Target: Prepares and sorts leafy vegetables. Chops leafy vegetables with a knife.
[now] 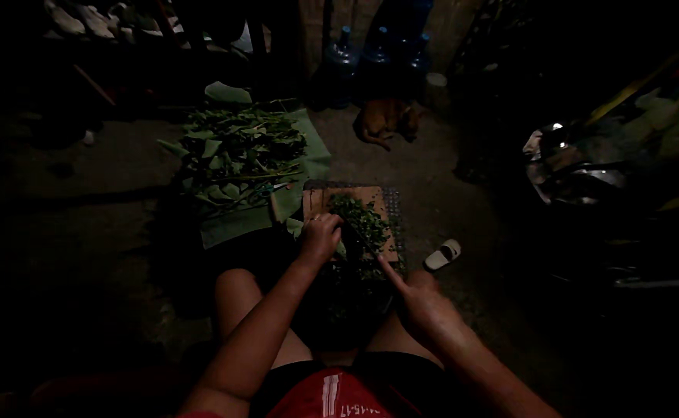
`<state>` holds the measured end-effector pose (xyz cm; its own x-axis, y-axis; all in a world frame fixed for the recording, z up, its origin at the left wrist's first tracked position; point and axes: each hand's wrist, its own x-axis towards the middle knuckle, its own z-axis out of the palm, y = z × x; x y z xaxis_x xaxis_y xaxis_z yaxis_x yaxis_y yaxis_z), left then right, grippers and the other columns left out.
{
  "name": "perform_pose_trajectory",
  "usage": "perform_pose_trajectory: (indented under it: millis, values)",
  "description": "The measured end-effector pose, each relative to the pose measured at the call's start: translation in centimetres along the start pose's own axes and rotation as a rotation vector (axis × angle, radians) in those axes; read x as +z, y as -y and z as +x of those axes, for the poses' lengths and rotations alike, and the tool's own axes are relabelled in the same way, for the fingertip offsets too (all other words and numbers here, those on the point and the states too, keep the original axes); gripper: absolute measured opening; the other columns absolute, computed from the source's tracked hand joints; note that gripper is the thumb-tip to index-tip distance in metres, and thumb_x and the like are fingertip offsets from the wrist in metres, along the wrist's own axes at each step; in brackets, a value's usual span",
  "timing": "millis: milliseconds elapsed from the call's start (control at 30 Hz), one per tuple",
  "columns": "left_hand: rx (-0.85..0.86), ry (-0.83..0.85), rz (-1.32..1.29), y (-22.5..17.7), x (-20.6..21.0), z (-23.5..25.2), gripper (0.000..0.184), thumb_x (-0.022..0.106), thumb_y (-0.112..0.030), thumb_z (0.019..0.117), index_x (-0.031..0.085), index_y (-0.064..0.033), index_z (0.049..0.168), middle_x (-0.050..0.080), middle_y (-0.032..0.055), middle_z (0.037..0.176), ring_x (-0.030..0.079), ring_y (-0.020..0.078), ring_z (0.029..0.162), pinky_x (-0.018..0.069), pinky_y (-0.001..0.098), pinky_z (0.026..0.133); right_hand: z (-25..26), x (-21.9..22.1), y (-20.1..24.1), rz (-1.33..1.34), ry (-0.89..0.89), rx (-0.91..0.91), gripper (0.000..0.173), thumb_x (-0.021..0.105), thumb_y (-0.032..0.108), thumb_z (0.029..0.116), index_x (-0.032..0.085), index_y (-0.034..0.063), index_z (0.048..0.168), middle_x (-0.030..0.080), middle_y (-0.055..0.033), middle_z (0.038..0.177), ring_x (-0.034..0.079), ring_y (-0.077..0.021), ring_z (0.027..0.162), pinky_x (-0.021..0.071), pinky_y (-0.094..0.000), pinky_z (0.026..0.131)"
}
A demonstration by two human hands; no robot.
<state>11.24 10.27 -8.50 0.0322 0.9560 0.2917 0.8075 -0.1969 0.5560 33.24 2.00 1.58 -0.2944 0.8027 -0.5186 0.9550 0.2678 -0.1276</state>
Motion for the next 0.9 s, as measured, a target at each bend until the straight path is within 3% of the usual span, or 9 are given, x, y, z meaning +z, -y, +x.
perform_pose_trajectory:
  millis: [167, 267, 333, 433, 533, 633, 767, 900]
  values:
    - [0.108, -0.048, 0.064, 0.8, 0.4, -0.6, 0.017, 0.063, -0.011, 0.0995, 0.076, -0.0059, 0.109, 0.075, 0.0118, 0.113, 0.070, 0.0325, 0.109, 0.0509, 0.0566, 0.097, 2.2, 1.1, 1.0, -0.002, 0.013, 0.020, 0.080, 0.044, 0.014, 0.1075, -0.008, 0.0373, 0.164, 0.071, -0.0206, 0.099, 0.071, -0.0402, 0.091, 0.0546, -0.0558, 0.084]
    - [0.135, 0.012, 0.119, 0.5, -0.4, -2.1, 0.030, 0.065, -0.029, 0.1001, 0.075, -0.0103, 0.122, 0.070, 0.0079, 0.132, 0.062, 0.0304, 0.127, 0.0397, 0.0604, 0.110, 2.0, 0.9, 0.0, 0.104, 0.024, -0.006, 0.082, 0.048, 0.014, 0.1063, -0.005, 0.0365, 0.164, 0.071, -0.0222, 0.104, 0.070, -0.0404, 0.094, 0.0539, -0.0559, 0.086]
    - [0.080, 0.076, 0.121, 0.0, -0.9, -2.6, 0.035, 0.069, -0.030, 0.0972, 0.072, -0.0139, 0.129, 0.063, 0.0113, 0.141, 0.056, 0.0333, 0.133, 0.0347, 0.0619, 0.113, 2.1, 0.7, -1.1, 0.167, 0.023, -0.040, 0.079, 0.048, 0.016, 0.1072, -0.004, 0.0359, 0.165, 0.071, -0.0224, 0.105, 0.070, -0.0401, 0.093, 0.0543, -0.0561, 0.086]
    - [0.084, -0.029, 0.091, 0.6, -0.1, -2.7, 0.028, 0.069, -0.013, 0.0957, 0.075, -0.0138, 0.123, 0.067, 0.0140, 0.130, 0.062, 0.0353, 0.122, 0.0459, 0.0577, 0.105, 1.6, 0.1, -1.6, 0.150, 0.008, -0.059, 0.077, 0.044, 0.019, 0.1089, -0.005, 0.0402, 0.164, 0.070, -0.0203, 0.103, 0.070, -0.0380, 0.090, 0.0553, -0.0545, 0.083]
    - [0.140, -0.104, 0.067, 1.0, 0.5, -2.2, 0.019, 0.067, -0.008, 0.0954, 0.077, -0.0079, 0.111, 0.072, 0.0138, 0.119, 0.066, 0.0348, 0.114, 0.0516, 0.0549, 0.097, 0.2, -0.5, -1.2, 0.065, -0.028, -0.045, 0.073, 0.040, 0.021, 0.1098, -0.005, 0.0431, 0.163, 0.071, -0.0183, 0.100, 0.070, -0.0386, 0.088, 0.0561, -0.0552, 0.079]
    - [0.124, -0.067, 0.067, 0.7, 0.1, -1.9, 0.018, 0.067, -0.008, 0.0961, 0.077, -0.0064, 0.111, 0.072, 0.0137, 0.119, 0.066, 0.0352, 0.114, 0.0509, 0.0564, 0.098, -0.3, -0.3, -0.6, 0.025, 0.001, -0.029, 0.073, 0.040, 0.017, 0.1096, -0.003, 0.0414, 0.164, 0.070, -0.0211, 0.104, 0.070, -0.0413, 0.092, 0.0561, -0.0563, 0.080]
    - [0.146, -0.070, 0.077, 1.1, 0.3, -2.1, 0.019, 0.069, -0.006, 0.0936, 0.077, -0.0080, 0.110, 0.073, 0.0122, 0.117, 0.067, 0.0344, 0.112, 0.0530, 0.0557, 0.094, 1.8, 1.1, 0.5, 0.010, 0.038, -0.010, 0.081, 0.044, 0.013, 0.1073, -0.009, 0.0392, 0.163, 0.071, -0.0212, 0.100, 0.070, -0.0404, 0.090, 0.0550, -0.0561, 0.083]
    - [0.137, -0.002, 0.087, 1.1, -0.3, -2.3, 0.024, 0.069, -0.008, 0.0950, 0.075, -0.0106, 0.118, 0.069, 0.0122, 0.127, 0.063, 0.0349, 0.122, 0.0496, 0.0589, 0.099, 2.5, 1.3, 0.3, 0.102, 0.056, -0.004, 0.083, 0.046, 0.014, 0.1070, -0.010, 0.0387, 0.163, 0.071, -0.0220, 0.104, 0.071, -0.0398, 0.093, 0.0546, -0.0560, 0.086]
